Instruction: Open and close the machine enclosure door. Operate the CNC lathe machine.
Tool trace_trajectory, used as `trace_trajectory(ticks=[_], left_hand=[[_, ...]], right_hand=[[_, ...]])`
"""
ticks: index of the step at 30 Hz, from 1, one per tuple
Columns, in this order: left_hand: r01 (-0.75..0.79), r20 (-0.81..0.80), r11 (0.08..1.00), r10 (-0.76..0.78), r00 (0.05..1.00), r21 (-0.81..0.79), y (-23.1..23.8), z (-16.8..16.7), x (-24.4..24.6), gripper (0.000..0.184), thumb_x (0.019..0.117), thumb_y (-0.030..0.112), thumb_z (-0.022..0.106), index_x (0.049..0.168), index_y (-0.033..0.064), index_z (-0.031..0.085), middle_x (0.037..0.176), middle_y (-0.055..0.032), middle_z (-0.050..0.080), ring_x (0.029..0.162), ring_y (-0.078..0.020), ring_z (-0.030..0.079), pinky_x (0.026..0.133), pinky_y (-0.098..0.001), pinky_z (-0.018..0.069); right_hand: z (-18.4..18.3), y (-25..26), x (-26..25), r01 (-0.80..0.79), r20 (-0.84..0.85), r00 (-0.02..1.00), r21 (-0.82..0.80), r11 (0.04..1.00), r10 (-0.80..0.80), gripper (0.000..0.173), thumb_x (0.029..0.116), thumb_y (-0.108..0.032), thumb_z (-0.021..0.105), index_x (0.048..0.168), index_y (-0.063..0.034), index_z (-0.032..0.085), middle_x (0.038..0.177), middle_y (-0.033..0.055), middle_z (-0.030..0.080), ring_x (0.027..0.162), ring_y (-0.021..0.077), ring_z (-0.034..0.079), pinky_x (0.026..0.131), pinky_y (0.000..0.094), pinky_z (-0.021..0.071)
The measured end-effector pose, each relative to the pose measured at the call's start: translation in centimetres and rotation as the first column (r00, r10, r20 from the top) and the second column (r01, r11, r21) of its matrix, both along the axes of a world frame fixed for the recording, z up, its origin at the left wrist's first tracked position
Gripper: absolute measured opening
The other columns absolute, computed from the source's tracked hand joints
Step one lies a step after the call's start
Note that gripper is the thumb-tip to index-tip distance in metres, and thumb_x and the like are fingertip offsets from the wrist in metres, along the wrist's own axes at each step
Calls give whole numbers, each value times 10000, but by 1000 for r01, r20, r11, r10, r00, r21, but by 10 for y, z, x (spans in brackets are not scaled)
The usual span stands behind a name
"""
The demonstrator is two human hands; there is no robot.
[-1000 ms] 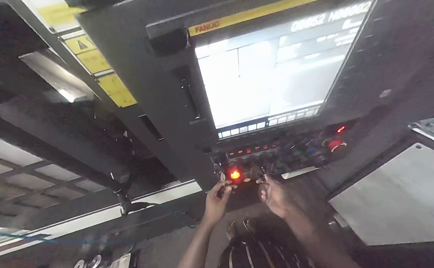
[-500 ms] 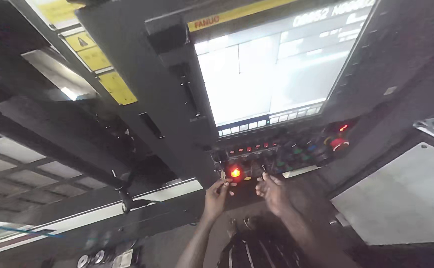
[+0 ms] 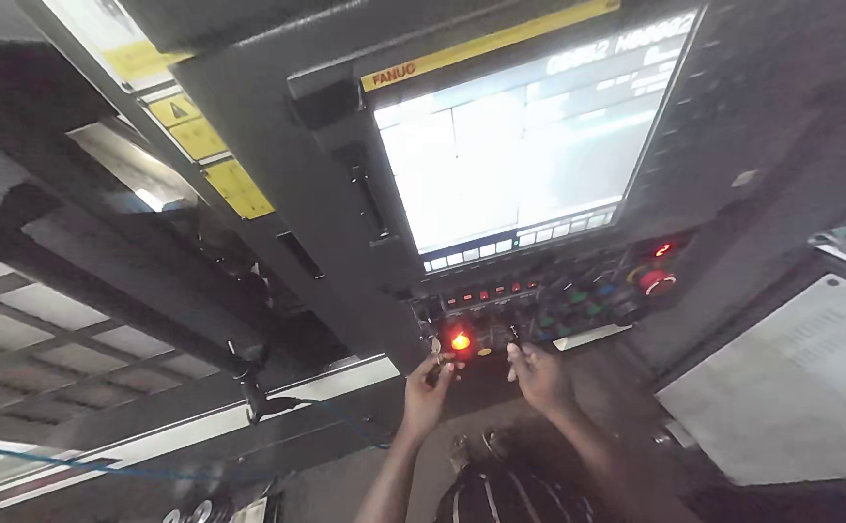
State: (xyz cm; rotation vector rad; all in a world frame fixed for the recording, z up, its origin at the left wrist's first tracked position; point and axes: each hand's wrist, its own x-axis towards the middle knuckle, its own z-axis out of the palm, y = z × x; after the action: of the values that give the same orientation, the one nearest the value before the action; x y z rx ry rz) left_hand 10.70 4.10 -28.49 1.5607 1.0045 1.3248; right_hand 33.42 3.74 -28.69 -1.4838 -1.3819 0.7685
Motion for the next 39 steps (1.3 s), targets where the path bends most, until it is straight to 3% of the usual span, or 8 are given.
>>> trace_trajectory(ticks=[5, 8, 11, 22, 26, 30, 36, 39], left_hand=[[18, 0, 1000, -18, 1000, 25, 2, -4, -1, 231, 1029, 11, 530, 1214, -67, 645, 1054, -121, 759, 881, -194, 750, 799, -339, 642], [32, -6, 999, -32, 999, 32, 1, -3, -4, 240, 1040, 15, 509, 1222, -69, 641, 1070, -122, 754, 899, -199, 750, 807, -342, 642], [35, 7, 999, -35, 999, 36, 2, -4, -4, 243, 1032, 11, 528, 1234, -67, 640, 1073, -126, 756, 904, -198, 751, 802, -338, 642], [-97, 36, 994, 99, 994, -54, -3, 1, 8, 194, 1033, 29, 550, 1149, -51, 683, 999, -118, 773, 718, -163, 744, 610, -292, 632], [-71, 19, 988, 74, 997, -138, -5, 7, 5, 236, 1054, 56, 522, 1220, -30, 665, 1071, -111, 765, 796, -174, 749, 676, -303, 636], [-65, 14, 996, 66, 998, -63, -4, 3, 5, 235, 1047, 37, 512, 1198, -53, 668, 1064, -122, 764, 833, -185, 755, 734, -316, 644], [-105, 53, 994, 105, 993, 2, 3, -3, 8, 182, 1011, -13, 552, 1114, -80, 687, 956, -117, 773, 766, -169, 754, 709, -306, 648], [-96, 51, 995, 95, 994, 16, 0, -7, 7, 186, 1015, -3, 554, 1129, -72, 684, 975, -110, 772, 788, -169, 753, 722, -311, 649]], right_hand=[[12, -2, -9, -169, -764, 645, -178, 969, -28, 419, 1133, -284, 339, 1057, 8, 630, 663, 49, 658, 526, 117, 617, 503, 254, 535], [5, 1, -8, 149, 0, 989, 121, 981, -150, 337, 1019, -272, 603, 811, -18, 677, 595, 7, 644, 501, 103, 617, 496, 280, 533], [2, 4, -2, 184, 554, 725, 417, 890, -409, 576, 974, -534, 503, 676, -59, 634, 529, 118, 573, 495, 311, 626, 456, 505, 474], [7, 1, 0, 178, 500, 825, 210, 961, -262, 524, 977, -517, 529, 757, -61, 666, 596, 110, 607, 567, 307, 642, 522, 535, 493], [17, 2, 2, 25, -104, 994, -75, 997, -33, 301, 1041, -273, 583, 870, -48, 687, 651, -2, 692, 545, 102, 664, 548, 299, 581], [9, -4, 3, -323, -850, 525, -163, 932, 33, 391, 1132, -295, 316, 1103, -36, 608, 716, 28, 649, 572, 100, 624, 525, 237, 544], [6, -1, 4, -6, -105, 994, 5, 1000, 7, 356, 1055, -307, 536, 918, -19, 696, 675, 12, 685, 556, 118, 655, 551, 316, 578], [3, -3, 8, 87, 438, 886, 165, 982, -152, 600, 984, -597, 499, 822, -55, 700, 639, 99, 641, 610, 287, 659, 577, 554, 520]])
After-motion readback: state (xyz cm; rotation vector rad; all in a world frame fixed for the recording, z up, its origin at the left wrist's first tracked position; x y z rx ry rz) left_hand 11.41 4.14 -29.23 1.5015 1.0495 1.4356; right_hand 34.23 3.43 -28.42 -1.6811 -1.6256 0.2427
